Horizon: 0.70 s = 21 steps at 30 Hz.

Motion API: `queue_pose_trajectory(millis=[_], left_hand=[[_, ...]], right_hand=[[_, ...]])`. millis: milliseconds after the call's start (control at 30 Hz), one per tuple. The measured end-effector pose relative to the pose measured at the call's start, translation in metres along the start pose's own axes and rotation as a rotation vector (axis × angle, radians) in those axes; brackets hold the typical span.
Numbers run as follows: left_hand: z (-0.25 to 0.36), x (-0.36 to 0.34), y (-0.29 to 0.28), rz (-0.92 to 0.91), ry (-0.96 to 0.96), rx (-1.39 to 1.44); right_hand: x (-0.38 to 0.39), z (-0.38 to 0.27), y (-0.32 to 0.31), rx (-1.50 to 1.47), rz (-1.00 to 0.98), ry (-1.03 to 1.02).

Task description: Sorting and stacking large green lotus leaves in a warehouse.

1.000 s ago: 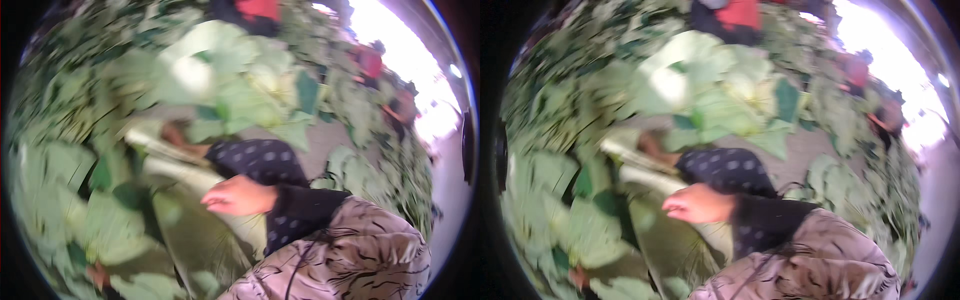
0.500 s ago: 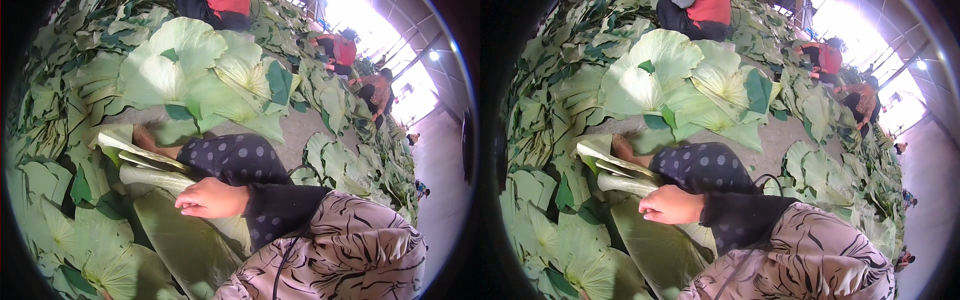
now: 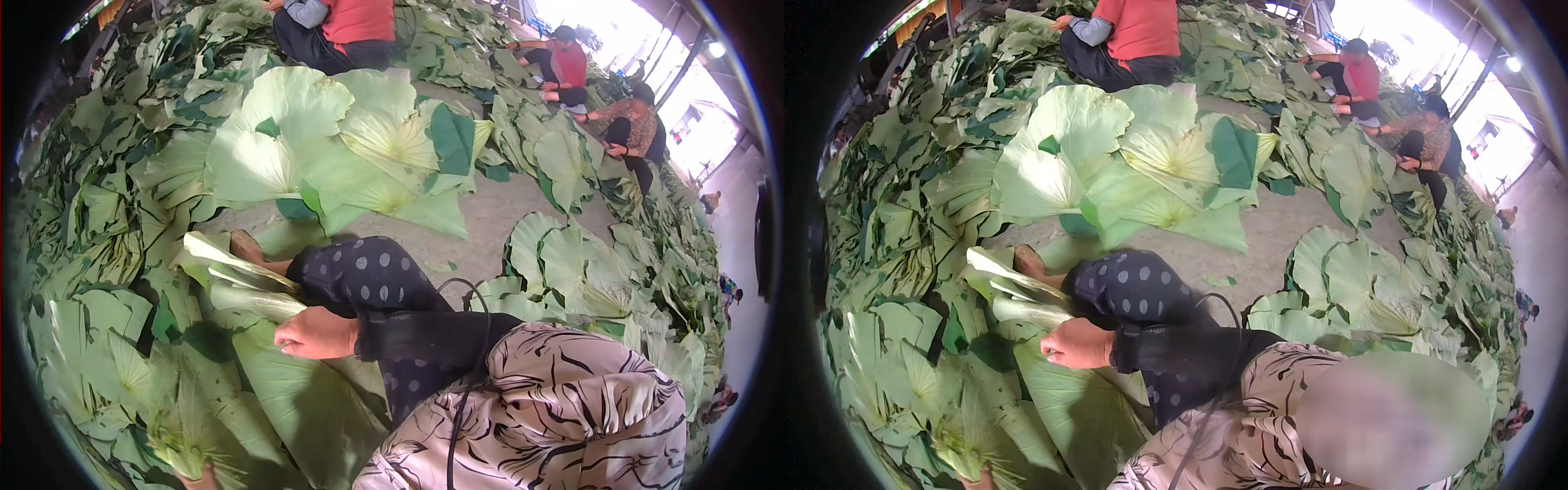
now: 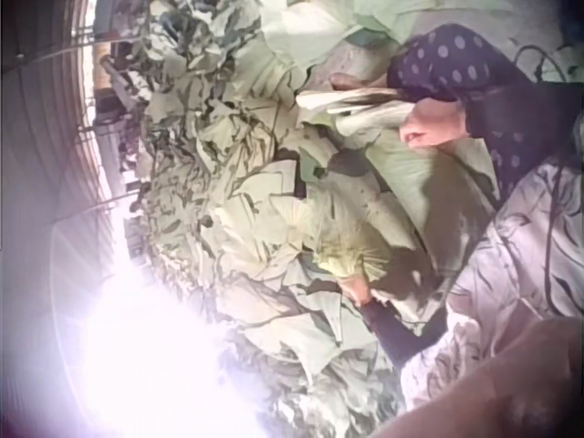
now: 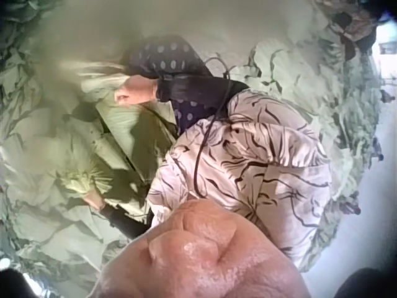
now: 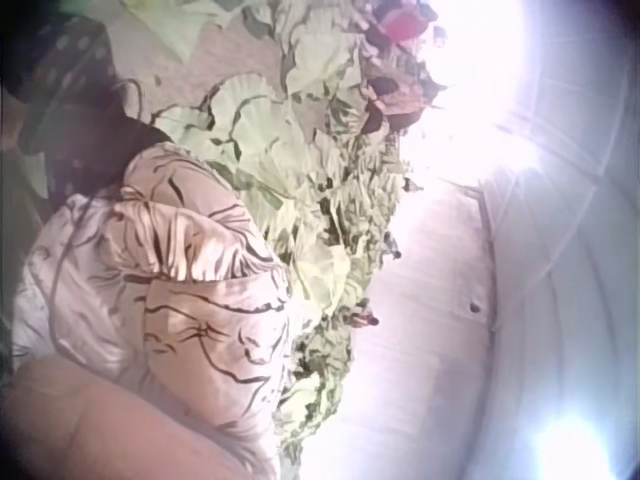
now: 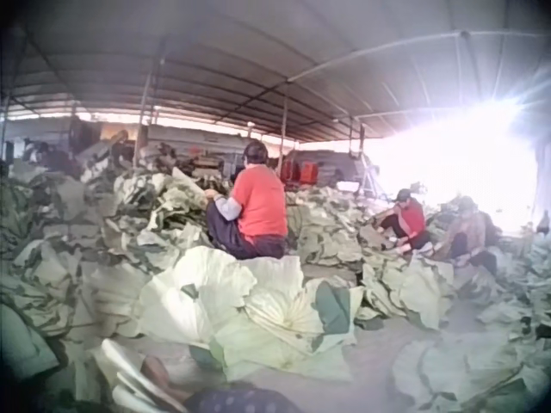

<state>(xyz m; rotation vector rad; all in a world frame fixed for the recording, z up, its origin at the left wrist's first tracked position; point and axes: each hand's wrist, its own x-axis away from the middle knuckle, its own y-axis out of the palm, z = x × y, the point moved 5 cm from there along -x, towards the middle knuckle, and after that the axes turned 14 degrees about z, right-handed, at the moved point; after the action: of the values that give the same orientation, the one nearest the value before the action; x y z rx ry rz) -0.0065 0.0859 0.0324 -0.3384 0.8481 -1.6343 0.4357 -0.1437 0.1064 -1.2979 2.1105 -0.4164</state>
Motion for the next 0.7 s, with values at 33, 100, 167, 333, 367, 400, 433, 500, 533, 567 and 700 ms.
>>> queue_pose_trajectory(millis=[33,100,167,333,367,400,433,500,533,567,700], left_hand=[[0.118,0.014,0.006,-0.076,-0.068,0.108],[0.095,0.008,-0.065,0.13,-0.127,0.002],[0.093,0.001,-0.118,0.278,-0.032,-0.2],[0.198,-0.019,-0.172,0.026,-0.006,0.215],[0.205,-0.02,-0.171,-0.065,-0.037,0.316],[0.217,-0.02,-0.176,-0.155,-0.068,0.419],[0.228,-0.03,-0.165,-0.322,-0.106,0.323],[0.248,-0.044,-0.138,-0.436,-0.042,0.173],[0.243,-0.046,-0.115,-0.389,0.052,0.119],[0.251,-0.057,-0.085,-0.199,0.289,-0.04],[0.155,-0.043,0.015,0.126,0.031,0.074]], right_hand=[[0.007,0.02,-0.015,0.113,0.028,0.061],[0.002,0.005,-0.005,0.096,0.091,-0.004],[0.001,0.009,-0.014,0.238,0.126,-0.077],[-0.004,0.034,-0.037,-0.453,0.328,0.258],[-0.011,0.027,-0.032,-0.563,0.4,0.241],[-0.019,0.012,-0.034,-0.675,0.472,0.233],[-0.028,0.002,-0.034,-0.708,0.45,0.194],[-0.043,-0.033,-0.027,-0.707,0.253,0.218],[-0.046,-0.044,-0.014,-0.695,0.069,0.249],[-0.032,0.018,0.021,-0.508,-0.192,0.341],[-0.005,0.039,0.055,-0.148,-0.364,0.046]])
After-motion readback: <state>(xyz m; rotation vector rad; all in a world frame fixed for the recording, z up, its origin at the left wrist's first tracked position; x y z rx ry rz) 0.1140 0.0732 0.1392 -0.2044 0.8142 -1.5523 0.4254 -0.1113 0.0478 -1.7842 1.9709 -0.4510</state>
